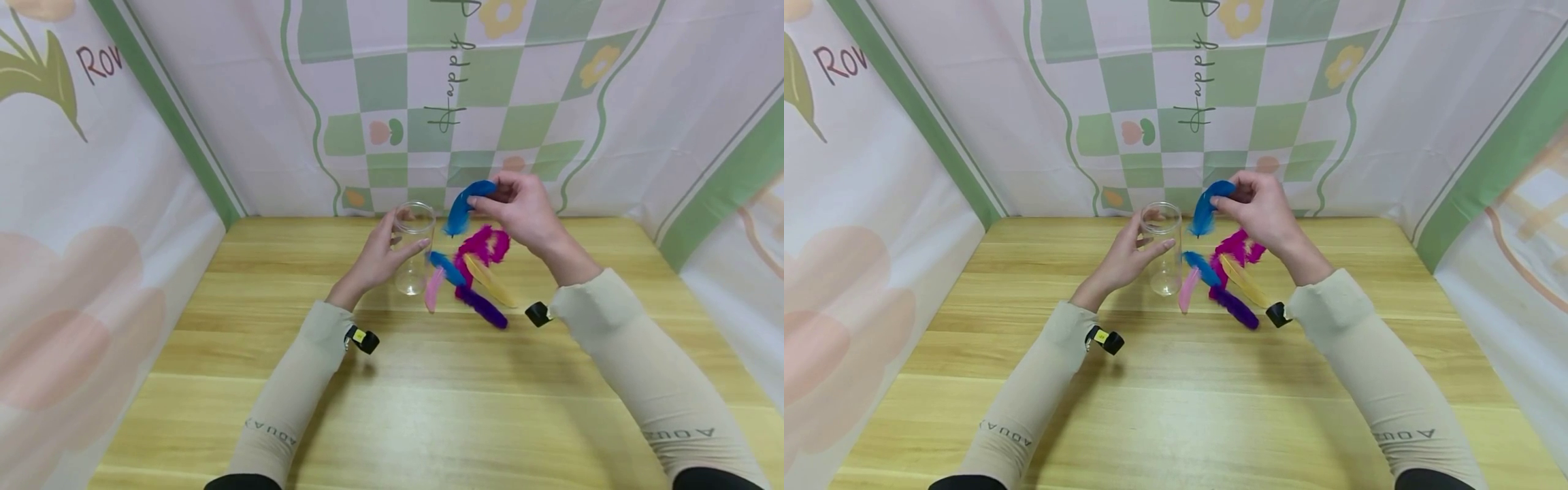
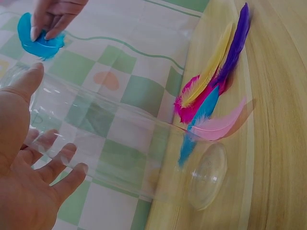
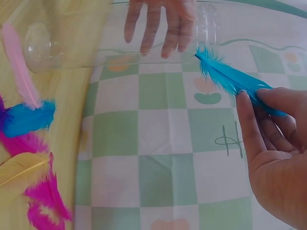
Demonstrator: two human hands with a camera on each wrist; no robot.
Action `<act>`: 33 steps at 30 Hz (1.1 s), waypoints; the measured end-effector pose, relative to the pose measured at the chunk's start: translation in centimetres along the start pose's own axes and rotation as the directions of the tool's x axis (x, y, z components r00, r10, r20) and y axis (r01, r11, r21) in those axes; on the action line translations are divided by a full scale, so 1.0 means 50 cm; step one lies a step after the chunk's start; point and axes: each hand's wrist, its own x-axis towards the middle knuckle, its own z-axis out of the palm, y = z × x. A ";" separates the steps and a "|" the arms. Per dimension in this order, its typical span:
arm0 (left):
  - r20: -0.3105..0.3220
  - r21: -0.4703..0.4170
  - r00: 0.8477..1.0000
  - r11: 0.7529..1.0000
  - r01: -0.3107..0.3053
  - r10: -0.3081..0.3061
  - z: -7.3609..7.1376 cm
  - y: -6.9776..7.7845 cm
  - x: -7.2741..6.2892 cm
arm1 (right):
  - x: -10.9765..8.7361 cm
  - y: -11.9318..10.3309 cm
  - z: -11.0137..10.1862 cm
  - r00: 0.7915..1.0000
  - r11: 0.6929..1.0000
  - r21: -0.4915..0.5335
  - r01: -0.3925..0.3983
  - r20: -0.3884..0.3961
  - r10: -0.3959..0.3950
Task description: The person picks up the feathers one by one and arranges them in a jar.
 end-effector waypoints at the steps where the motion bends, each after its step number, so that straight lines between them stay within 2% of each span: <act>1: 0.000 0.001 1.000 1.000 0.000 0.000 0.000 0.000 0.000 | 0.000 -0.001 -0.001 1.000 1.000 0.004 0.009 -0.003 -0.009; 10: -0.002 -0.003 1.000 1.000 0.002 -0.002 -0.001 -0.001 -0.002 | 0.004 -0.012 -0.002 0.998 0.997 0.051 0.060 -0.027 -0.059; 17: -0.002 0.000 1.000 1.000 -0.002 0.002 0.000 0.002 -0.002 | 0.007 -0.024 -0.007 0.996 0.998 -0.006 0.061 -0.057 -0.061; 24: -0.002 -0.005 1.000 1.000 -0.006 0.006 0.000 0.002 -0.003 | 0.012 -0.038 -0.007 0.994 0.997 -0.008 0.082 -0.078 -0.082; 33: -0.001 -0.007 1.000 1.000 -0.015 0.015 0.001 -0.003 -0.001 | 0.015 -0.050 -0.005 0.991 0.993 0.046 0.111 -0.080 -0.107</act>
